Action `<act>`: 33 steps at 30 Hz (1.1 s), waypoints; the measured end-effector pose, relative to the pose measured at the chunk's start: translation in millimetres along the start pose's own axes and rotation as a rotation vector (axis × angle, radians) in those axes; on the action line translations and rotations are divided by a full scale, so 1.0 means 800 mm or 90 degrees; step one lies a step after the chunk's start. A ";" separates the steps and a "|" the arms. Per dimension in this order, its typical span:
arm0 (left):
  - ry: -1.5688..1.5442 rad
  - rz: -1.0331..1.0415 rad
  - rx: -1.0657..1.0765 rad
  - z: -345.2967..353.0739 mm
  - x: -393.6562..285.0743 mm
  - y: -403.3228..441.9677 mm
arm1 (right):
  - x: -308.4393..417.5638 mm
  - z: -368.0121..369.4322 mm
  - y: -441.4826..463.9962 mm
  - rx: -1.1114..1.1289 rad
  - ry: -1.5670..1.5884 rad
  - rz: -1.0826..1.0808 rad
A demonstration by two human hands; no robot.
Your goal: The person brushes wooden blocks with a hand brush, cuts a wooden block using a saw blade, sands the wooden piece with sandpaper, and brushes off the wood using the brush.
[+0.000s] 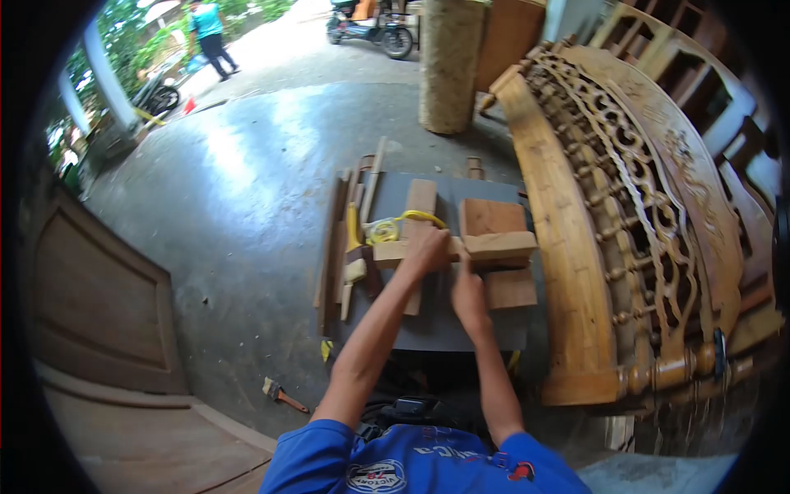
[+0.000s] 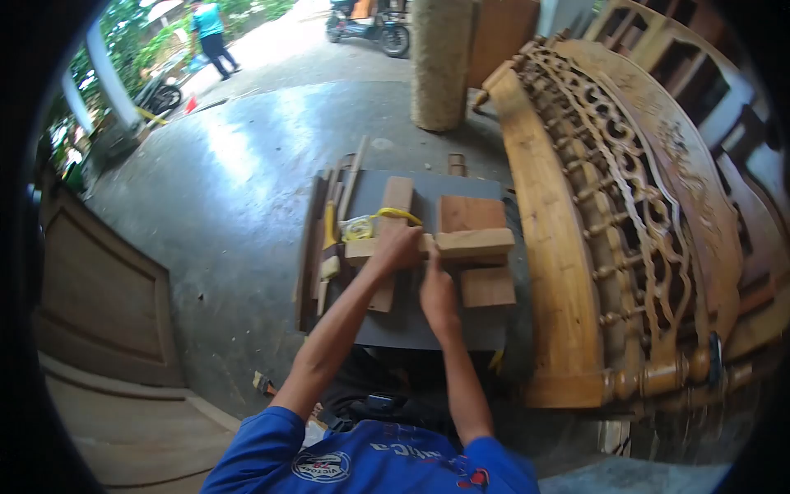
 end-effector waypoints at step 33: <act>-0.017 -0.016 -0.023 -0.017 -0.013 -0.015 | -0.009 -0.024 -0.076 0.066 -0.024 0.029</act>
Point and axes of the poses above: each hand's wrist, its own y-axis towards the middle knuckle, its own z-axis out of the palm, x = y × z, the point moved 6 cm from there along y, towards the middle knuckle, and after that the axes turned 3 degrees about -y, right-handed, at the moved point
